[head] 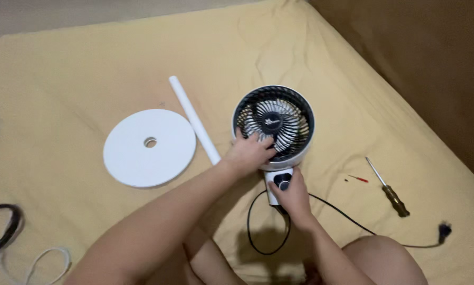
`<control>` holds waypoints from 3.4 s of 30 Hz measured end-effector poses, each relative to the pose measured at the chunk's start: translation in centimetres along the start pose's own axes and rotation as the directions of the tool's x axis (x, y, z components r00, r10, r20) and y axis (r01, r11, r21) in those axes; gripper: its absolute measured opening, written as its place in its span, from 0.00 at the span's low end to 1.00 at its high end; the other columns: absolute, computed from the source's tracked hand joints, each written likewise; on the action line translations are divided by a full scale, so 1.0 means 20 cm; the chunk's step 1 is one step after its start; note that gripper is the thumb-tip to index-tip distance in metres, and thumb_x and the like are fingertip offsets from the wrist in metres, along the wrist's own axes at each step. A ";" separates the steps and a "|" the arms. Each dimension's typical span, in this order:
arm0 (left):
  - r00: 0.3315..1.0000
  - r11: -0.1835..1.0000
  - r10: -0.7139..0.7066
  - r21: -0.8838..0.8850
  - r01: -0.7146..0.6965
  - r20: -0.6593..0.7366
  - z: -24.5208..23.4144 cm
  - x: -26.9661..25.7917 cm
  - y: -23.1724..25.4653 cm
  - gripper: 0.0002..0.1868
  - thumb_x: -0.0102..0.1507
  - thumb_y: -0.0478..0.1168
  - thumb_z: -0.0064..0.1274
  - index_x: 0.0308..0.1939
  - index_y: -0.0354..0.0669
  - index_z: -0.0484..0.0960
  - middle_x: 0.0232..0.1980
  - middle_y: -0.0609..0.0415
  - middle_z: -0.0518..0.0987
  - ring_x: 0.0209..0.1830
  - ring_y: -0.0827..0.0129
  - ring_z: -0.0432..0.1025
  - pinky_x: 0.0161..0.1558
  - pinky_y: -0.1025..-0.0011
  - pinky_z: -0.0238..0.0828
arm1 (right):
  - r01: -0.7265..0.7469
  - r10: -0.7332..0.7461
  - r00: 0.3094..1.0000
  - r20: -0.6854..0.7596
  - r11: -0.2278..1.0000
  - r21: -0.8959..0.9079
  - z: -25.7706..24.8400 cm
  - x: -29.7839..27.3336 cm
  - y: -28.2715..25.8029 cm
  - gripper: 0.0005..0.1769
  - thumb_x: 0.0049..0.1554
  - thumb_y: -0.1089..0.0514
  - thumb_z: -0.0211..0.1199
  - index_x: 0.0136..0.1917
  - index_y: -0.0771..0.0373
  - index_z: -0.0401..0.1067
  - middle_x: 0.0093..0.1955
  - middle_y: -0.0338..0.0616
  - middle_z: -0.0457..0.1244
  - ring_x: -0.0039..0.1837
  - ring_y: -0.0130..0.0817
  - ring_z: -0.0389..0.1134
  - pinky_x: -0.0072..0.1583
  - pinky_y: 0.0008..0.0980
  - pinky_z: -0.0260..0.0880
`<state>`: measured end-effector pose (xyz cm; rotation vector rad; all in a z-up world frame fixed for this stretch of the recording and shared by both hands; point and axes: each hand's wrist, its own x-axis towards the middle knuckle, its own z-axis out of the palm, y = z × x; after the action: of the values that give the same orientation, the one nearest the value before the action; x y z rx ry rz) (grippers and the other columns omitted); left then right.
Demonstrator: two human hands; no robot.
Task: The person removes the front grille of a small electric fan by unscrewing a central nut with a screwdriver, then places the grille aside. They later reattach the grille and tighten the nut to secure it.
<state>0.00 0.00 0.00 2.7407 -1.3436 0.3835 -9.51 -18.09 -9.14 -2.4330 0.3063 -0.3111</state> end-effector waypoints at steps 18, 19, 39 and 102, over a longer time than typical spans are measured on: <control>0.995 0.980 -0.002 -0.196 0.022 0.101 -0.23 0.11 -0.11 0.18 0.60 0.55 0.57 0.48 0.52 0.80 0.51 0.60 0.74 0.55 0.54 0.69 0.44 0.46 0.75 | 0.479 -0.477 0.824 -0.306 0.875 -0.074 -0.22 0.14 -0.18 0.46 0.49 0.49 0.75 0.74 0.63 0.57 0.80 0.60 0.49 0.82 0.58 0.48 0.76 0.66 0.41; 0.993 0.973 -0.010 -0.227 0.037 0.117 -0.21 0.11 -0.08 0.18 0.61 0.55 0.56 0.49 0.52 0.79 0.52 0.60 0.74 0.55 0.53 0.68 0.43 0.49 0.76 | 0.496 -0.505 0.819 -0.271 0.862 -0.108 -0.21 0.16 -0.18 0.44 0.52 0.50 0.75 0.75 0.61 0.58 0.81 0.58 0.49 0.83 0.60 0.46 0.77 0.67 0.41; 0.989 0.978 0.148 -0.146 -0.149 -0.014 -0.17 0.13 -0.21 0.15 0.62 0.53 0.55 0.42 0.47 0.78 0.47 0.56 0.73 0.47 0.57 0.70 0.36 0.54 0.78 | 0.655 -0.691 0.651 -0.315 0.721 -0.226 -0.01 0.25 -0.01 0.26 0.55 0.51 0.73 0.66 0.44 0.73 0.79 0.49 0.50 0.81 0.60 0.47 0.75 0.69 0.50; 0.634 -0.226 -0.719 -0.958 0.175 0.285 0.24 0.10 -0.01 0.61 0.57 0.60 0.60 0.81 0.61 0.33 0.83 0.41 0.38 0.83 0.49 0.39 0.74 0.54 0.48 | 0.905 -0.890 0.103 0.443 -0.100 -0.413 -0.57 0.75 -0.47 0.32 0.49 0.57 0.61 0.68 0.58 0.71 0.62 0.44 0.70 0.34 0.28 0.66 0.33 0.26 0.70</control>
<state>2.25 -2.32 -4.12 1.3988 0.0025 -0.1328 2.60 -22.04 7.76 -2.8239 -1.7812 -0.8788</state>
